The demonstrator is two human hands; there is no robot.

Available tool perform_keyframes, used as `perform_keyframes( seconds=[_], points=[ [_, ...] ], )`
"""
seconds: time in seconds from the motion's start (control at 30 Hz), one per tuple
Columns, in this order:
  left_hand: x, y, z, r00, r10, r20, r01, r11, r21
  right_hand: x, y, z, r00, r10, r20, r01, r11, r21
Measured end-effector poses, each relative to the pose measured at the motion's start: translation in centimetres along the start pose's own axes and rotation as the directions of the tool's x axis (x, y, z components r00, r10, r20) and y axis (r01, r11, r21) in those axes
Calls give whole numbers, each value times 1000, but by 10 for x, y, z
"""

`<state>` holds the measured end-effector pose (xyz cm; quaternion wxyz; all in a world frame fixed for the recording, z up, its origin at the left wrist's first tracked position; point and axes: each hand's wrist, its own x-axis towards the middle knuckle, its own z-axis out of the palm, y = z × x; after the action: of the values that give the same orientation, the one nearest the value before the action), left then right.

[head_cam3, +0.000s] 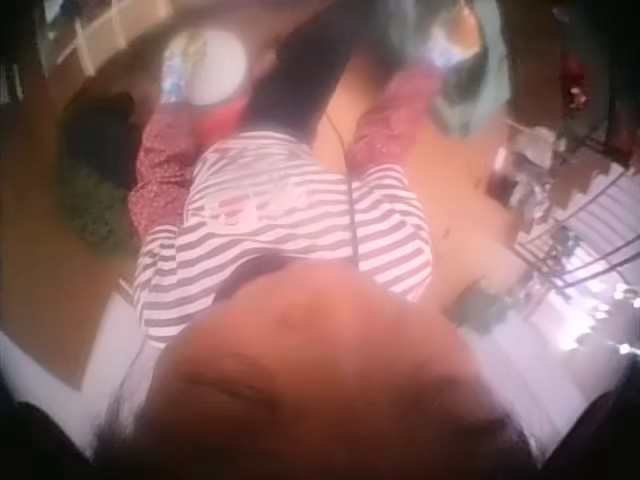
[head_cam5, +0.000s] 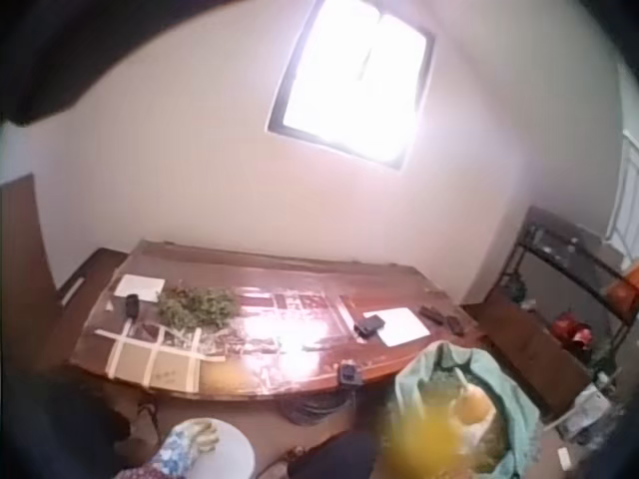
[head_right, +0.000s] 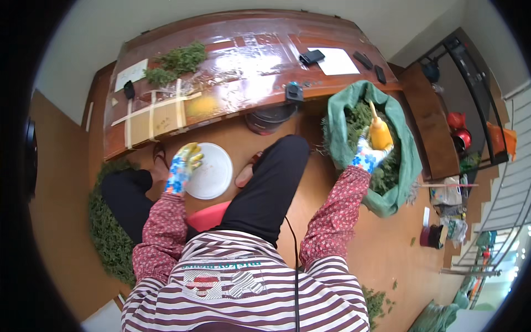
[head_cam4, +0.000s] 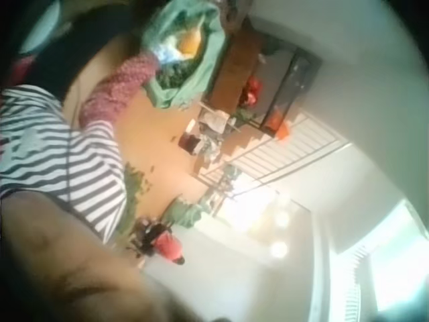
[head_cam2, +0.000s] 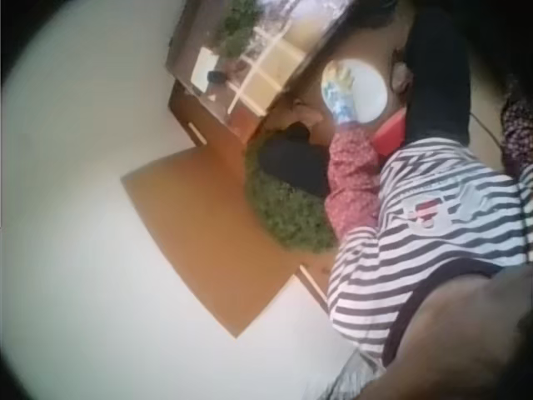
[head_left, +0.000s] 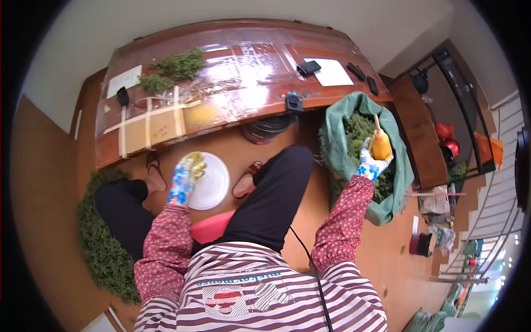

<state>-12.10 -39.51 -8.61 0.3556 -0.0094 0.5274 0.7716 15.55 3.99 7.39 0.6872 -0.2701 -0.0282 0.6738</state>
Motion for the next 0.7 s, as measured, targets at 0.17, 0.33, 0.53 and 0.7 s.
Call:
perform_keyframes(
  seconds=[0.17, 0.33, 0.53, 0.7],
  points=[
    [9, 11, 112, 893, 141, 429, -285, 912, 294, -62, 85, 41, 900, 300, 315, -261, 952, -161],
    [8, 58, 205, 903, 217, 371, -249, 968, 38, -142, 168, 49, 675, 533, 510, -448, 845, -292],
    [44, 83, 177, 878, 439, 189, -317, 831, -458, -191, 224, 17, 266, 861, 433, -543, 505, -671],
    [77, 94, 119, 839, 438, 323, -491, 866, 100, -180, 268, 13, 312, 869, 383, -576, 494, -651]
  ],
)
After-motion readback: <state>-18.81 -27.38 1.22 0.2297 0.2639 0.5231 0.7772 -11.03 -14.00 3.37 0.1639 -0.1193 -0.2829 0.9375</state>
